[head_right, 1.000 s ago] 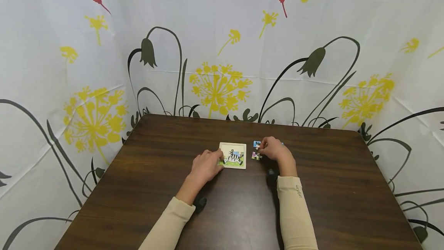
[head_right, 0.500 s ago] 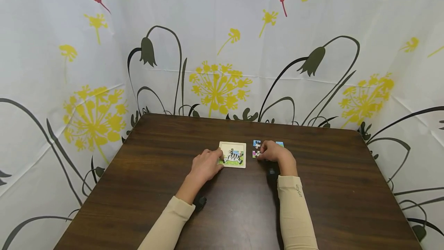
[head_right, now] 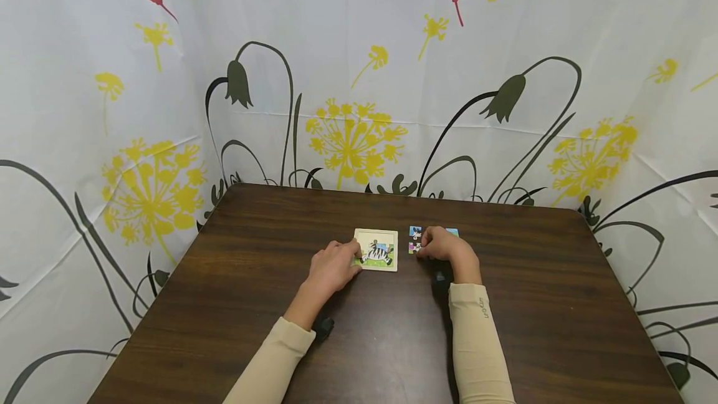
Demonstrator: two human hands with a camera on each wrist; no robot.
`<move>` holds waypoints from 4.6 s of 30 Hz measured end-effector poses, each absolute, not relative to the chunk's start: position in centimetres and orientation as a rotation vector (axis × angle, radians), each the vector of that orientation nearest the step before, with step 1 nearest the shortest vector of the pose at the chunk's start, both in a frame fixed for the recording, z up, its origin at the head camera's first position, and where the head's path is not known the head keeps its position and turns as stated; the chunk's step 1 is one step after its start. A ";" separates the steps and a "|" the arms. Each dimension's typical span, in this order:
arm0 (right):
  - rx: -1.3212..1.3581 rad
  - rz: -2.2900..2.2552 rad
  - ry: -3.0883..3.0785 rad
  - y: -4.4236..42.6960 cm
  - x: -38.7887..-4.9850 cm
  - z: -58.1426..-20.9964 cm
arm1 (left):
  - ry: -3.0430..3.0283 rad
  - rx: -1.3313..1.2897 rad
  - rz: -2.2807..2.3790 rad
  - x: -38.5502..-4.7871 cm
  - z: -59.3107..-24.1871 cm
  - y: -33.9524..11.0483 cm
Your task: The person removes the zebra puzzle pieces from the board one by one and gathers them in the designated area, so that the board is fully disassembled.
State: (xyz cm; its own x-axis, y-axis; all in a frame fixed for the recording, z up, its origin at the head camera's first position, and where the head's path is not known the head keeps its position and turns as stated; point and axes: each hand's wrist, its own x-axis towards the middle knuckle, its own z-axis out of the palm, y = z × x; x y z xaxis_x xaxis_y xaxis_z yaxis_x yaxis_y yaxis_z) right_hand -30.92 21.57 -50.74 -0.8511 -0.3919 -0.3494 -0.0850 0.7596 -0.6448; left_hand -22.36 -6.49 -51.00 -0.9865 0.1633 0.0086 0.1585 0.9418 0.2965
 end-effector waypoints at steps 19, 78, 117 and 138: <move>-0.512 -1.020 2.564 19.0 -30.9 -50.7 | 3.083 0.248 0.461 -22.2 -50.9 -6.5; -0.705 -1.085 2.587 14.5 -30.0 -49.0 | 3.076 0.262 0.452 -22.4 -51.1 -6.6; -0.466 -1.003 2.696 25.0 -31.1 -50.1 | 3.067 0.273 0.466 -22.1 -51.0 -6.6; -0.289 -0.961 2.517 25.1 -30.7 -50.5 | 3.093 0.289 0.444 -22.2 -51.1 -6.6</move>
State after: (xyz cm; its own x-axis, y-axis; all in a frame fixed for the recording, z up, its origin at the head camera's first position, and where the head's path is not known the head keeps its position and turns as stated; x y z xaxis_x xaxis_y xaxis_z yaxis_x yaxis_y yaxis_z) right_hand -30.69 25.08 -50.49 -0.8863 -0.3374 -0.3172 -0.0401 0.7383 -0.6732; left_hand -22.16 -6.60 -51.07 -0.9830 0.1822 0.0229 0.1812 0.9430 0.2791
